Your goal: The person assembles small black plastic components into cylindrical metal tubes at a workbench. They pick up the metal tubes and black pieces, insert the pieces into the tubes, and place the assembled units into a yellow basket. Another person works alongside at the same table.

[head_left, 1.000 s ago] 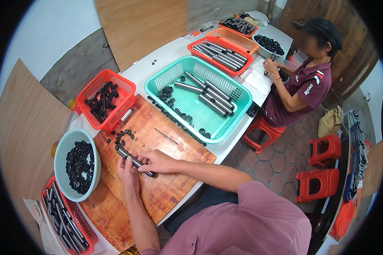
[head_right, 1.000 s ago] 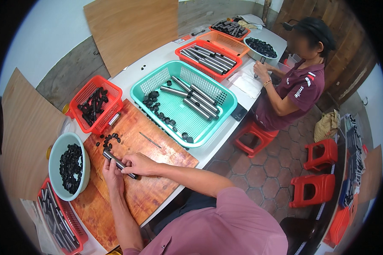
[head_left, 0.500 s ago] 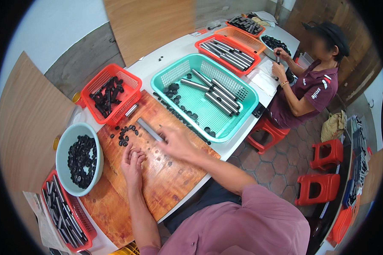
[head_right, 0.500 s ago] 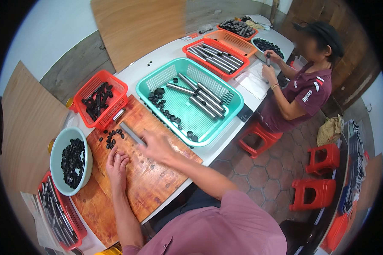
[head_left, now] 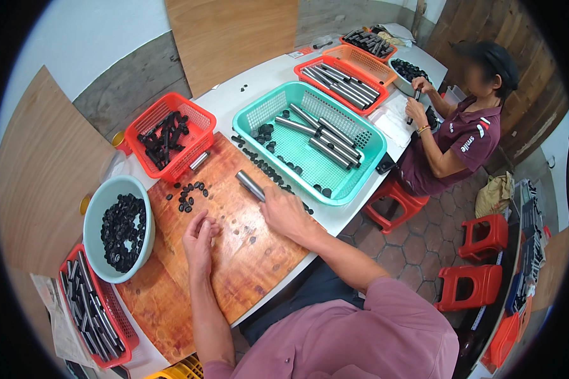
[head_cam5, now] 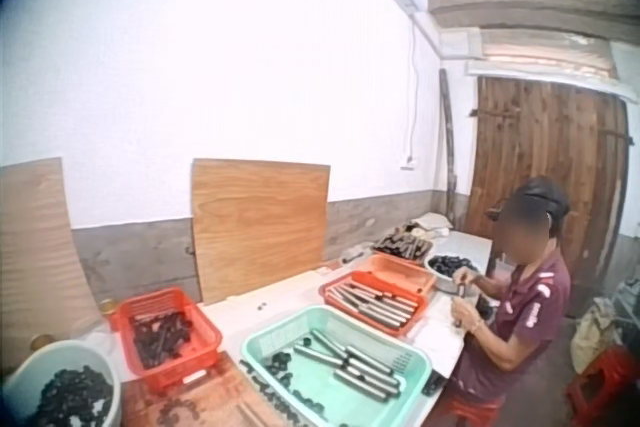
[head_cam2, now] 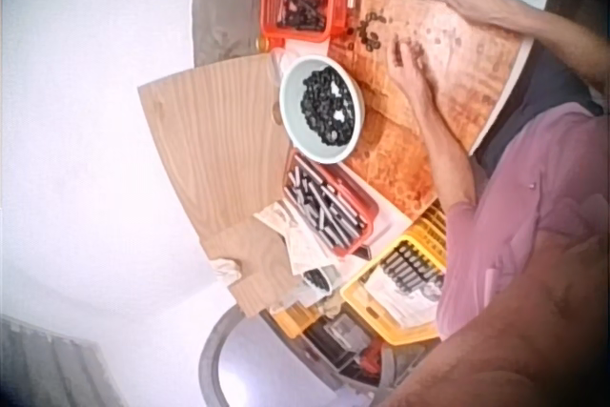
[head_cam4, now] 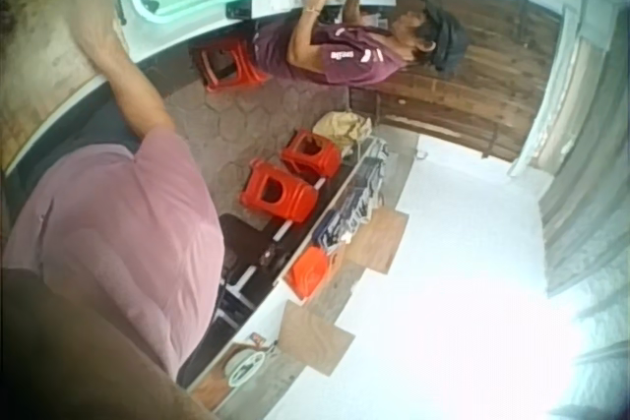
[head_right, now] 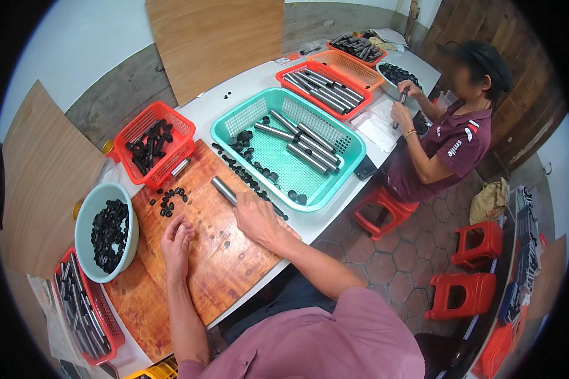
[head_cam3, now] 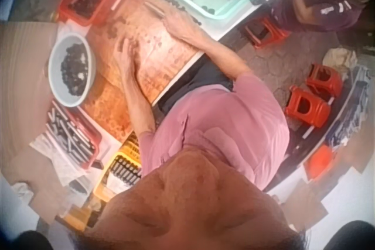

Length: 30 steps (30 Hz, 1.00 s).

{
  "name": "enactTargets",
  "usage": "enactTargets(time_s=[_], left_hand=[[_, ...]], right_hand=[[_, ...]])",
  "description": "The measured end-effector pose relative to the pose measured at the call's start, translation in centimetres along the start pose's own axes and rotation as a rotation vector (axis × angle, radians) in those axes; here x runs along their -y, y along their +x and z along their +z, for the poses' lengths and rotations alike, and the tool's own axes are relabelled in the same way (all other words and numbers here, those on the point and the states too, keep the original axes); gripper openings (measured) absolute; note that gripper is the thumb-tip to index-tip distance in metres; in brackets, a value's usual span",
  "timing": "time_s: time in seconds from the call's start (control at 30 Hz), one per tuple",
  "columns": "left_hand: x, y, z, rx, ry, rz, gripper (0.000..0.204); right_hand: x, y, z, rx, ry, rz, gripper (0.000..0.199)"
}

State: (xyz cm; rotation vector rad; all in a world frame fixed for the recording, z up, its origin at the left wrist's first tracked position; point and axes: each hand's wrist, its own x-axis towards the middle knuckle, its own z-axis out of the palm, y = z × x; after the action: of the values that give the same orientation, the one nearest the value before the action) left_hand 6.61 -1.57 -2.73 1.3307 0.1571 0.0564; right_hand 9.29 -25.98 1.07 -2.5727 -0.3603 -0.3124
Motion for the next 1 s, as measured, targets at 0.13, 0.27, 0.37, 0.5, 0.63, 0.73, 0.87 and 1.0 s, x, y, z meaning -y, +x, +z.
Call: enactTargets(time_s=[0.13,0.27,0.37,0.5,0.63,0.73,0.87,1.0], left_hand=[[0.1,0.0,0.0,0.009,0.002,0.0,0.037],[0.3,0.1,-0.1,0.024,-0.01,0.015,0.036],[0.5,0.2,-0.3,0.023,-0.012,0.02,0.036],[0.6,-0.1,-0.6,0.0,-0.005,0.006,0.035],[0.5,0.0,-0.4,0.016,0.012,0.008,0.035],[0.7,0.2,-0.3,0.028,-0.026,0.015,0.035],[0.8,0.2,-0.1,0.021,-0.025,0.024,0.034],[0.5,-0.2,-0.2,0.002,-0.027,0.021,0.034]], right_hand=[[-1.1,0.1,1.5,-0.059,-0.251,-0.047,0.012],[-0.4,-0.4,0.7,-0.043,-0.215,-0.097,0.011],[1.1,-1.2,-1.9,-0.104,-0.143,-0.145,0.015],[0.2,0.3,-7.8,-0.303,-0.147,-0.058,0.026],[-7.4,4.0,-10.3,-0.154,-0.414,0.17,0.019],[-11.0,5.0,-9.9,0.075,-0.489,0.267,0.016],[-13.0,4.3,-8.4,0.241,-0.486,0.274,0.019],[-10.6,2.9,-9.5,-0.007,-0.413,0.137,0.017]])
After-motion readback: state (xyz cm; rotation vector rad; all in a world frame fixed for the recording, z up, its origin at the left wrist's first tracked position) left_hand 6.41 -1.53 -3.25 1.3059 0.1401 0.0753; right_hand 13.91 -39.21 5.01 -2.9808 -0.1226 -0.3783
